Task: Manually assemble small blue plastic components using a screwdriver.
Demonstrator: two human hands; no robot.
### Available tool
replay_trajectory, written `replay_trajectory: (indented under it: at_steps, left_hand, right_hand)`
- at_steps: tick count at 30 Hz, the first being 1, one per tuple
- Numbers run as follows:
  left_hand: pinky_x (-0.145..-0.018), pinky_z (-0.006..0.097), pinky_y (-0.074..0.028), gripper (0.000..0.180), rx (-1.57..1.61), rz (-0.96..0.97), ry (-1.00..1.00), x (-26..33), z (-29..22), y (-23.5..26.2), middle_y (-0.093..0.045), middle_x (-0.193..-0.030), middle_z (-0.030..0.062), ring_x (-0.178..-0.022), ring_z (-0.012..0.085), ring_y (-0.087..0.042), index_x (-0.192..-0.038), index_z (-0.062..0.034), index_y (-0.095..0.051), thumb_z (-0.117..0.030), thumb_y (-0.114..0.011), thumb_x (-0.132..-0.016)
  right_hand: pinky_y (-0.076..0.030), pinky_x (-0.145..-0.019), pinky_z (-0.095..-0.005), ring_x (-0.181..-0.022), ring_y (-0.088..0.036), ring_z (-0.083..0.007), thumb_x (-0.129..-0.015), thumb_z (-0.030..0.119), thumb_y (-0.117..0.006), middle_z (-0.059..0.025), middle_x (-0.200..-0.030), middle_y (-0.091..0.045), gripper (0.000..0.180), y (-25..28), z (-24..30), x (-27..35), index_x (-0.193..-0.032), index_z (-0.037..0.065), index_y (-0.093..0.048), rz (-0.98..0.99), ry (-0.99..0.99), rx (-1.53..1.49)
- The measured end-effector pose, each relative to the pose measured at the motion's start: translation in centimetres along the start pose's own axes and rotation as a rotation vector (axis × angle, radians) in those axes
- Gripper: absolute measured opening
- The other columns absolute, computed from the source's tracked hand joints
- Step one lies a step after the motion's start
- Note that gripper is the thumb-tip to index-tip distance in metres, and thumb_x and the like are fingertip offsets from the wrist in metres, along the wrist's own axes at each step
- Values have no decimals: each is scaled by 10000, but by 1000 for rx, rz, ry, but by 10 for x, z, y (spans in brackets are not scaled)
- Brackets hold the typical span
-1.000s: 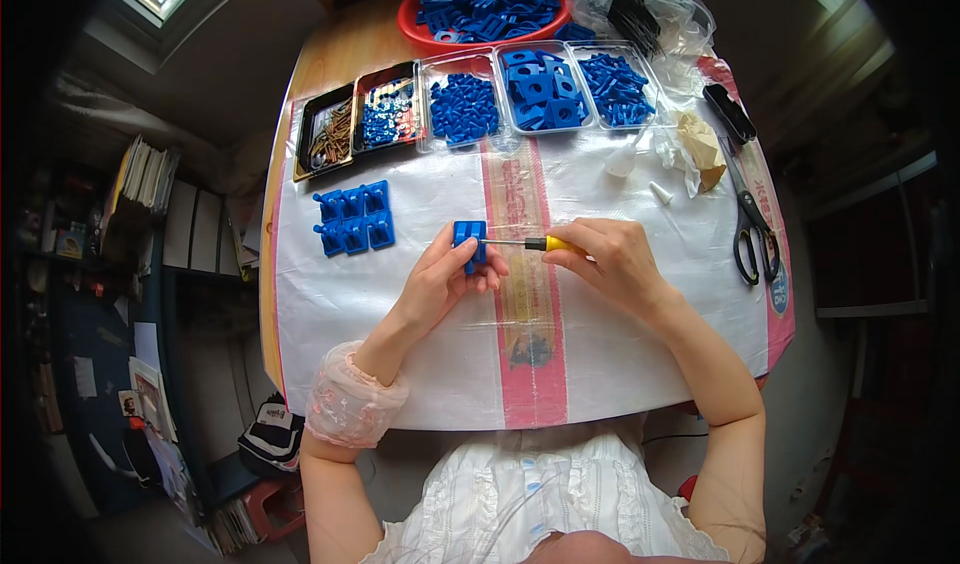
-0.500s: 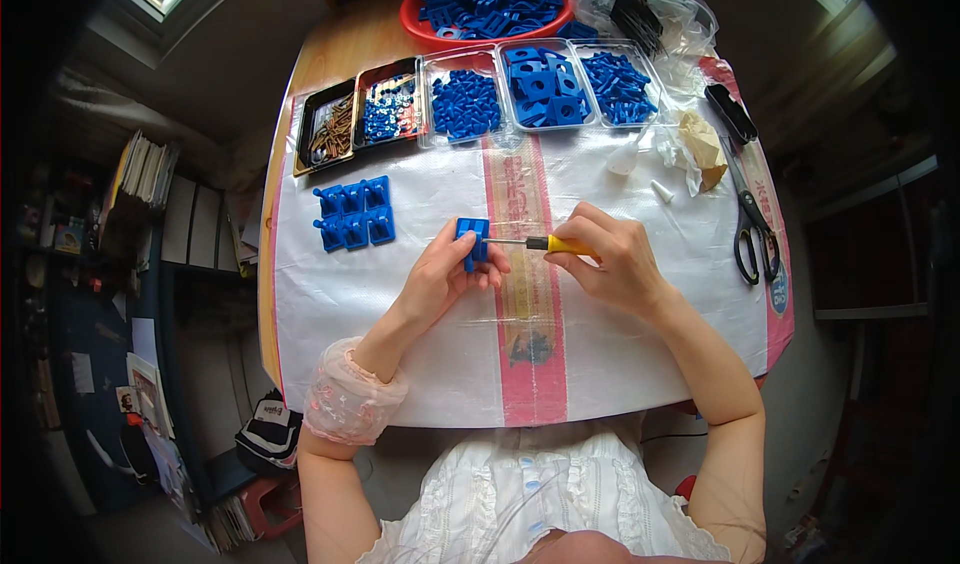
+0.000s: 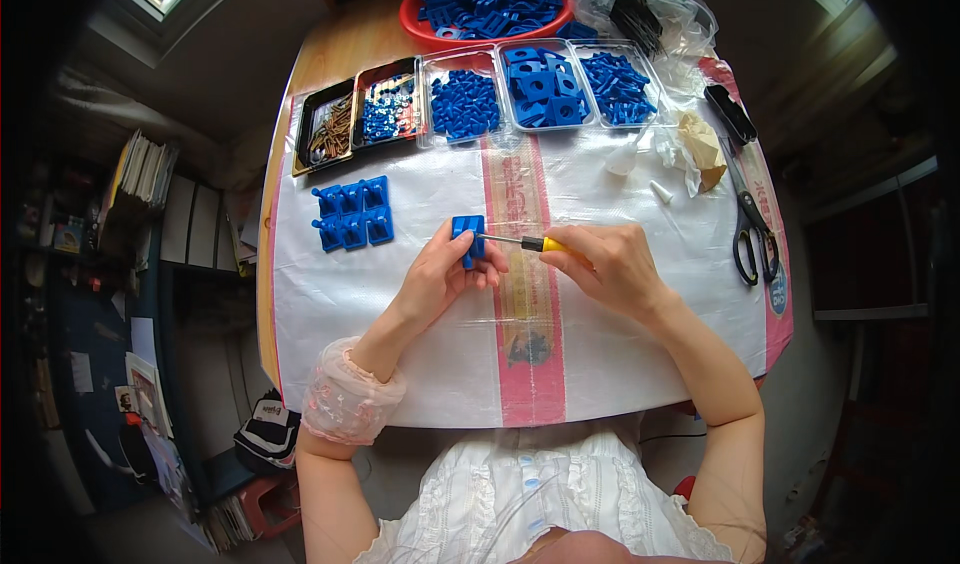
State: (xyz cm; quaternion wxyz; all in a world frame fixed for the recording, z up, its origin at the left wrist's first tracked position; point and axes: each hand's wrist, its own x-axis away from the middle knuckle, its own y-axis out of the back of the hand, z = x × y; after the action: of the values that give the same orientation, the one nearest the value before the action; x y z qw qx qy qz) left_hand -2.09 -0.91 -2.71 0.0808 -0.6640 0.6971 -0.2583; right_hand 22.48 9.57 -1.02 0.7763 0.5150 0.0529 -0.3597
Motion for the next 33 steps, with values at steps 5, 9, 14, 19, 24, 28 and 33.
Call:
replay_trajectory:
  at_steps: [5,9,14,19,24,28,33]
  left_hand:
    - [-796,301,-544,256,-1,-4,4,0,1,1,-660,-1055,181,-877,181,-641,-1213,-23,-477,-241,-381,-1120]
    - [-796,303,-546,241,12,-9,1,0,1,2,-660,-1060,183,-885,182,-645,-1212,-22,-477,-228,-396,-1116]
    - [-798,305,-550,243,19,-8,-1,0,0,1,-659,-1061,184,-880,184,-646,-1209,-21,-480,-229,-395,-1117]
    - [-801,309,-551,241,6,-5,1,0,0,2,-659,-1061,183,-883,186,-647,-1203,-23,-486,-228,-392,-1117]
    - [-800,311,-552,236,11,-15,-4,0,0,1,-657,-1056,178,-882,187,-646,-1204,-24,-483,-223,-392,-1116]
    - [-799,311,-552,230,15,-18,-1,0,0,1,-655,-1056,175,-880,188,-646,-1205,-25,-477,-220,-394,-1115]
    - [-795,307,-551,228,17,-17,10,0,0,1,-655,-1057,177,-875,186,-645,-1199,-26,-474,-223,-397,-1114]
  right_hand:
    - [-525,-578,-343,-667,-711,-236,-857,167,-807,-79,-839,-722,206,1,6,-4,-982,51,-692,-50,-25,-109]
    - [-507,-570,-353,-673,-690,-241,-866,192,-799,-59,-818,-673,212,-1,2,-3,-923,50,-651,-18,-39,-122]
    - [-504,-572,-362,-663,-682,-251,-881,200,-783,-71,-811,-685,193,1,-2,-2,-906,55,-660,36,-79,-111]
    - [-509,-582,-370,-655,-679,-262,-906,231,-756,-82,-796,-703,191,1,0,-3,-915,61,-670,28,-49,-26]
    - [-510,-584,-359,-680,-688,-246,-884,204,-780,-77,-837,-702,207,0,1,-4,-996,66,-673,-4,-1,-5]
    - [-512,-588,-376,-702,-686,-266,-863,191,-789,-63,-880,-668,274,1,3,-4,-1044,69,-622,-49,5,-48]
    - [-496,-566,-363,-652,-654,-242,-822,161,-813,-47,-818,-608,241,2,-1,-5,-939,67,-624,-38,18,2]
